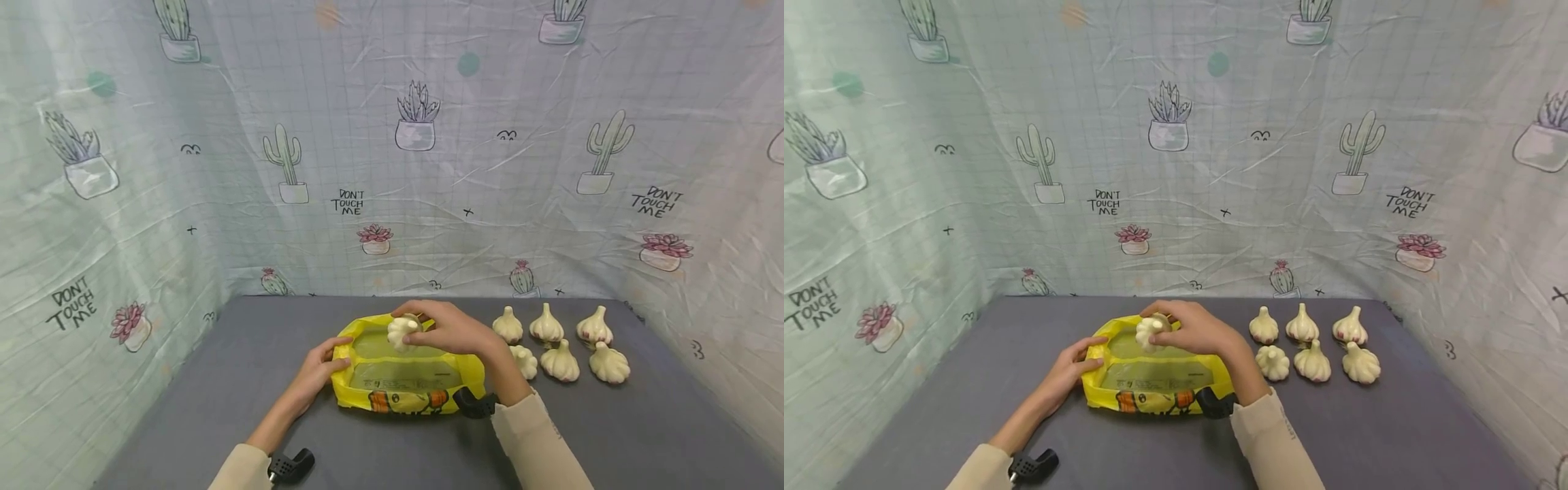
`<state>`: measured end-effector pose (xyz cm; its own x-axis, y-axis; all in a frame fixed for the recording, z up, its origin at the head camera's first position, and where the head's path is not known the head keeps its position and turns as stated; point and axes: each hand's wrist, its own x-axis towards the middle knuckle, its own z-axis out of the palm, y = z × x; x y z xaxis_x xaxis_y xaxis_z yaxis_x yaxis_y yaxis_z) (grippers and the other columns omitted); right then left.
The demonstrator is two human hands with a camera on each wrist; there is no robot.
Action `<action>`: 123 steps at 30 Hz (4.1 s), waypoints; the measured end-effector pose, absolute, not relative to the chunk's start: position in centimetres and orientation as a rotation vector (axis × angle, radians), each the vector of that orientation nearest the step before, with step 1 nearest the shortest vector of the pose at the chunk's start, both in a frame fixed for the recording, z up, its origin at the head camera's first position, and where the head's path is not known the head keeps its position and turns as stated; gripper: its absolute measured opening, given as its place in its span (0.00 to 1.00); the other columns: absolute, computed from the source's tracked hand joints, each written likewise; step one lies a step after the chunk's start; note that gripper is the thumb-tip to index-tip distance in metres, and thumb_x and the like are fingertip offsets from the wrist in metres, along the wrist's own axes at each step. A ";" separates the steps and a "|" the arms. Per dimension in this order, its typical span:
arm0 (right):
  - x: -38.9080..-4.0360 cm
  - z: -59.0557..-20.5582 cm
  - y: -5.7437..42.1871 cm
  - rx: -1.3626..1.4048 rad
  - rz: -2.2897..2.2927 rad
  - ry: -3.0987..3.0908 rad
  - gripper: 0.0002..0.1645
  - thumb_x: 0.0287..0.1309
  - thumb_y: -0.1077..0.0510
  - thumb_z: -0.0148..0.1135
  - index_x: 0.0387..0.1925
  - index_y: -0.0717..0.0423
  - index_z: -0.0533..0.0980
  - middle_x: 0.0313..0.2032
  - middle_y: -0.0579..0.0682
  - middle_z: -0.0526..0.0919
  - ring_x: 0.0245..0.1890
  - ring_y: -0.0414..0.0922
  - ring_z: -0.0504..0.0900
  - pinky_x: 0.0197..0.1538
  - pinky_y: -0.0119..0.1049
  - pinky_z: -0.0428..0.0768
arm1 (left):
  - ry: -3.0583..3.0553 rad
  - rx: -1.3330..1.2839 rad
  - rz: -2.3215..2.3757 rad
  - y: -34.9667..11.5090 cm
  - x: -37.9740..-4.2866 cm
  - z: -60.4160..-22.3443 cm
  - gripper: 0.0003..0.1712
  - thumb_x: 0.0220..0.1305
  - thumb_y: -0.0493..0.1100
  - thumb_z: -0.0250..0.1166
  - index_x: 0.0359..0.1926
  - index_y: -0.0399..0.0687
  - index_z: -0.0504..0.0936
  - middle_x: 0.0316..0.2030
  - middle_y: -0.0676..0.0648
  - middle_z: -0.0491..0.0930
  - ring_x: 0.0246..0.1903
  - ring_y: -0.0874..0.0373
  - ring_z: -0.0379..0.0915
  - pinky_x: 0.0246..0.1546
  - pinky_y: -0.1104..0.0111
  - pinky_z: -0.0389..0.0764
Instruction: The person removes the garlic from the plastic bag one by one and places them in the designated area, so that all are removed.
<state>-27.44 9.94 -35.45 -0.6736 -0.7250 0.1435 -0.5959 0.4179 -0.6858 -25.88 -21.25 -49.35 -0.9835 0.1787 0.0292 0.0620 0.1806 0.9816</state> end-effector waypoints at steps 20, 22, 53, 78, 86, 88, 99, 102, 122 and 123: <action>-26.4 -34.1 14.8 -1.129 -1.145 2.513 0.27 0.70 0.49 0.66 0.68 0.42 0.75 0.67 0.50 0.78 0.62 0.55 0.79 0.61 0.54 0.81 | 2.339 0.251 1.940 -21.2 -25.9 -49.4 0.32 0.72 0.37 0.62 0.74 0.38 0.68 0.65 0.28 0.75 0.54 0.48 0.81 0.45 0.71 0.84; -26.3 -34.1 15.3 -1.122 -1.151 2.508 0.27 0.70 0.49 0.66 0.68 0.42 0.75 0.68 0.51 0.77 0.63 0.56 0.79 0.62 0.54 0.81 | 2.335 0.250 1.944 -21.2 -25.9 -49.4 0.32 0.72 0.37 0.62 0.74 0.37 0.68 0.64 0.28 0.75 0.53 0.48 0.81 0.45 0.71 0.84; -24.9 -34.9 23.1 -0.999 -1.064 2.619 0.25 0.71 0.46 0.64 0.67 0.39 0.74 0.67 0.50 0.78 0.67 0.59 0.76 0.60 0.50 0.81 | 2.325 0.241 1.939 -21.4 -26.1 -49.3 0.32 0.73 0.38 0.62 0.74 0.39 0.68 0.65 0.29 0.74 0.55 0.48 0.81 0.45 0.70 0.84; -22.9 -36.8 27.8 -1.027 -1.094 2.549 0.25 0.71 0.53 0.65 0.67 0.48 0.75 0.64 0.58 0.79 0.56 0.33 0.79 0.51 0.35 0.84 | 2.342 0.247 1.953 -21.4 -26.1 -49.5 0.31 0.73 0.39 0.62 0.74 0.40 0.69 0.63 0.30 0.76 0.48 0.55 0.83 0.44 0.68 0.85; -22.9 -37.3 28.8 -0.983 -1.075 2.477 0.26 0.70 0.53 0.65 0.66 0.55 0.75 0.62 0.57 0.80 0.55 0.31 0.79 0.52 0.33 0.84 | 2.324 0.214 1.944 -21.3 -26.2 -49.7 0.31 0.73 0.40 0.63 0.74 0.41 0.69 0.64 0.30 0.76 0.50 0.51 0.83 0.45 0.67 0.86; -23.0 -37.5 29.0 -0.979 -1.067 2.434 0.26 0.71 0.53 0.64 0.66 0.56 0.75 0.62 0.59 0.80 0.54 0.31 0.80 0.52 0.33 0.83 | 2.328 0.213 1.947 -21.3 -26.2 -49.7 0.31 0.73 0.40 0.63 0.74 0.41 0.69 0.63 0.30 0.77 0.49 0.52 0.83 0.44 0.67 0.86; -24.0 -39.5 29.8 -1.054 -1.030 2.279 0.24 0.73 0.57 0.61 0.67 0.59 0.74 0.64 0.62 0.78 0.57 0.31 0.77 0.52 0.34 0.80 | 2.326 0.191 1.941 -21.3 -26.0 -49.4 0.30 0.73 0.39 0.62 0.74 0.42 0.70 0.64 0.30 0.75 0.49 0.51 0.83 0.43 0.65 0.86; -24.2 -39.9 29.9 -1.058 -1.035 2.254 0.23 0.73 0.58 0.60 0.66 0.58 0.75 0.62 0.62 0.78 0.55 0.30 0.76 0.51 0.33 0.80 | 2.319 0.192 1.940 -21.3 -25.9 -49.4 0.30 0.74 0.39 0.62 0.74 0.43 0.69 0.65 0.30 0.75 0.49 0.51 0.83 0.43 0.65 0.86; -24.6 -40.3 29.4 -1.117 -1.007 2.239 0.23 0.66 0.61 0.66 0.60 0.67 0.75 0.41 0.55 0.78 0.37 0.35 0.71 0.36 0.34 0.72 | 2.326 0.200 1.947 -21.3 -26.0 -49.3 0.32 0.72 0.38 0.62 0.74 0.40 0.68 0.64 0.29 0.76 0.49 0.51 0.83 0.43 0.68 0.86; -24.6 -40.3 29.4 -1.121 -1.001 2.249 0.23 0.66 0.61 0.66 0.59 0.66 0.76 0.41 0.54 0.78 0.37 0.35 0.72 0.36 0.35 0.72 | 2.325 0.197 1.950 -21.2 -26.0 -49.3 0.32 0.72 0.38 0.62 0.74 0.40 0.68 0.63 0.29 0.76 0.49 0.51 0.83 0.42 0.67 0.86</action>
<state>-24.56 29.41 -40.34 -0.5787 -0.8134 -0.0594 -0.5001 0.4115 -0.7619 -25.97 -21.23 -49.32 -0.9865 0.1635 0.0061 0.0346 0.1716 0.9846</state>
